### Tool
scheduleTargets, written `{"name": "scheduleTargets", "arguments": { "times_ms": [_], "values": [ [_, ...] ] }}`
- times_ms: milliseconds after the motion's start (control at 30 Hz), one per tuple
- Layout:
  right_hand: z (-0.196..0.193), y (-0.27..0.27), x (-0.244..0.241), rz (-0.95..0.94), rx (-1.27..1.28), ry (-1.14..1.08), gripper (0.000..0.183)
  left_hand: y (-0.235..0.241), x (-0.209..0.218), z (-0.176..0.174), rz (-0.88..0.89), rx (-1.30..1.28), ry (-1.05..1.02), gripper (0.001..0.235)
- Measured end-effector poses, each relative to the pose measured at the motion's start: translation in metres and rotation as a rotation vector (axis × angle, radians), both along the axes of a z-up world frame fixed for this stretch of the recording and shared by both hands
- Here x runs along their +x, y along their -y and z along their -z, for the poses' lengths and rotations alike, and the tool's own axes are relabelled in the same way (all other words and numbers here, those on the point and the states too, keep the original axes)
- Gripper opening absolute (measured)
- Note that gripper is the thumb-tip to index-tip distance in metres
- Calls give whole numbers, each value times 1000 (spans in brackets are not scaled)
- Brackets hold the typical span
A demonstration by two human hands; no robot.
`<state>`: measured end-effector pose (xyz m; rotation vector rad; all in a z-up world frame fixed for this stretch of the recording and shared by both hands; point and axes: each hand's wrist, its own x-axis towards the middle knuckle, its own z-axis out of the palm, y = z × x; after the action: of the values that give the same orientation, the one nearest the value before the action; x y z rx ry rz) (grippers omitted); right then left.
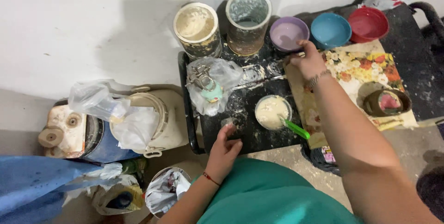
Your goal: The person mixes a yellowish dough-like substance in a small metal container using a green spatula. They then transfer the mixture into a round metal mold, press it down, and place the mold on a blue cabinet. Finally, they scrape the remaining residue from the container into a trash bag.
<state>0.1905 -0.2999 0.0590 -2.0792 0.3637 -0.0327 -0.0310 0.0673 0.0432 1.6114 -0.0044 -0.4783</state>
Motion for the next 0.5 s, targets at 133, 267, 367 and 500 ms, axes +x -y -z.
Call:
{"name": "scheduleTargets", "arguments": {
  "times_ms": [133, 267, 367, 500],
  "values": [
    [-47, -5, -107, -167, -208, 26, 63, 14, 12, 2, 47, -47, 7, 73],
    [0, 1, -187, -483, -151, 67, 84, 39, 40, 3, 143, 213, 260, 86],
    [-17, -35, -210, -461, -107, 150, 73, 62, 62, -16, 209, 300, 484, 111],
    [-38, -47, -205, -312, -82, 275, 31, 77, 84, -45, 421, 439, 465, 130]
  ]
}}
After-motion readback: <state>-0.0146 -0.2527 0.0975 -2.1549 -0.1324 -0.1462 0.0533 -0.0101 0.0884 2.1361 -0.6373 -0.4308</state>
